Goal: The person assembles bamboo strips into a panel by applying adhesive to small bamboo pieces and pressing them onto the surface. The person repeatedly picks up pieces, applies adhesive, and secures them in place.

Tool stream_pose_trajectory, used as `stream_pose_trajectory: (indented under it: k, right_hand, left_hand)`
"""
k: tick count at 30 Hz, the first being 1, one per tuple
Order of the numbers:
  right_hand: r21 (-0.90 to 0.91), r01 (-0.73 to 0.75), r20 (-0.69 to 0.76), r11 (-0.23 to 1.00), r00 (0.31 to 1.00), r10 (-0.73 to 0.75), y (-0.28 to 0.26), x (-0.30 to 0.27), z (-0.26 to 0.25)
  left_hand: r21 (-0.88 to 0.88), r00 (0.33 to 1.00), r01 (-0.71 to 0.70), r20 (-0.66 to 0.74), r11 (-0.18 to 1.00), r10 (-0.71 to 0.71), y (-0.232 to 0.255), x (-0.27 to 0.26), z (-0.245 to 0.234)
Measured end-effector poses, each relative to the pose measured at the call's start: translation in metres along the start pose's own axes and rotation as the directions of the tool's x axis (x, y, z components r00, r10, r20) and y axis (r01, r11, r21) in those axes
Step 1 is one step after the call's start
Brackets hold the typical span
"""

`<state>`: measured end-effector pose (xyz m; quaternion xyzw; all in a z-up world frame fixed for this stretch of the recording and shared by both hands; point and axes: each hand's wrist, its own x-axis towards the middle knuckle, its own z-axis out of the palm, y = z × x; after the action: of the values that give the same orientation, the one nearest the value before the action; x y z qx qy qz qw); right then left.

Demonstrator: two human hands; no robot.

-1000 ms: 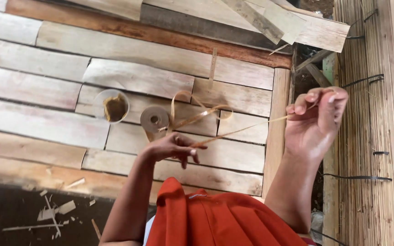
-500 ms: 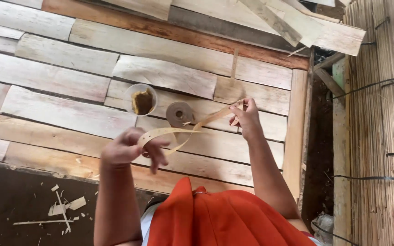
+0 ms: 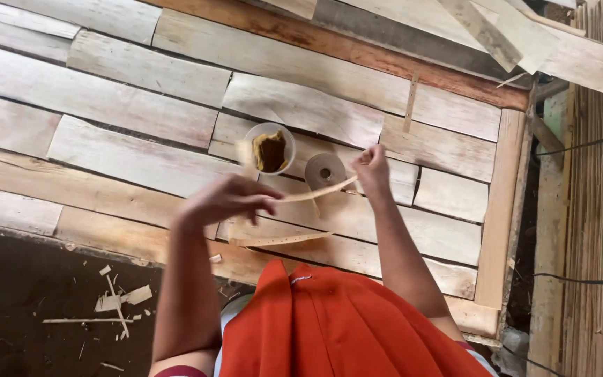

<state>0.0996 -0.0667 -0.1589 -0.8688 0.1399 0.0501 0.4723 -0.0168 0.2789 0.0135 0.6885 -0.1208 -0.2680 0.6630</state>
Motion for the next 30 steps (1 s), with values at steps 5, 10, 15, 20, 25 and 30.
stream_pose_trajectory:
  k: [5,10,15,20,25,30]
  right_hand:
    - [-0.29,0.02,0.076,0.957,0.997,0.002,-0.04,-0.031,0.019]
    - [0.084,0.105,0.152,0.991,0.981,-0.116,-0.071,-0.048,0.018]
    - [0.297,0.191,-0.043,0.936,0.982,-0.187,-0.104,-0.051,0.001]
    - [0.418,0.197,-0.069,0.887,0.98,-0.185,-0.107,-0.041,-0.015]
    - [0.467,0.211,-0.045,0.858,0.975,-0.215,-0.104,-0.05,-0.02]
    - [0.459,0.157,-0.033,0.874,0.987,-0.16,-0.094,-0.043,-0.028]
  left_hand:
    - [0.302,0.972,0.219,-0.147,0.928,-0.181,0.011,0.017,0.008]
    - [0.733,0.631,0.407,-0.657,0.544,0.413,0.025,-0.001,-0.02]
    - [0.909,0.583,0.056,-0.366,0.414,0.725,-0.062,0.062,0.02]
    - [0.905,0.953,-0.137,0.009,0.403,0.304,-0.181,0.117,0.128]
    - [0.967,0.926,-0.142,0.055,0.212,0.373,-0.241,0.137,0.159]
    - [0.626,0.987,-0.004,0.127,0.78,-0.097,-0.178,0.12,0.101]
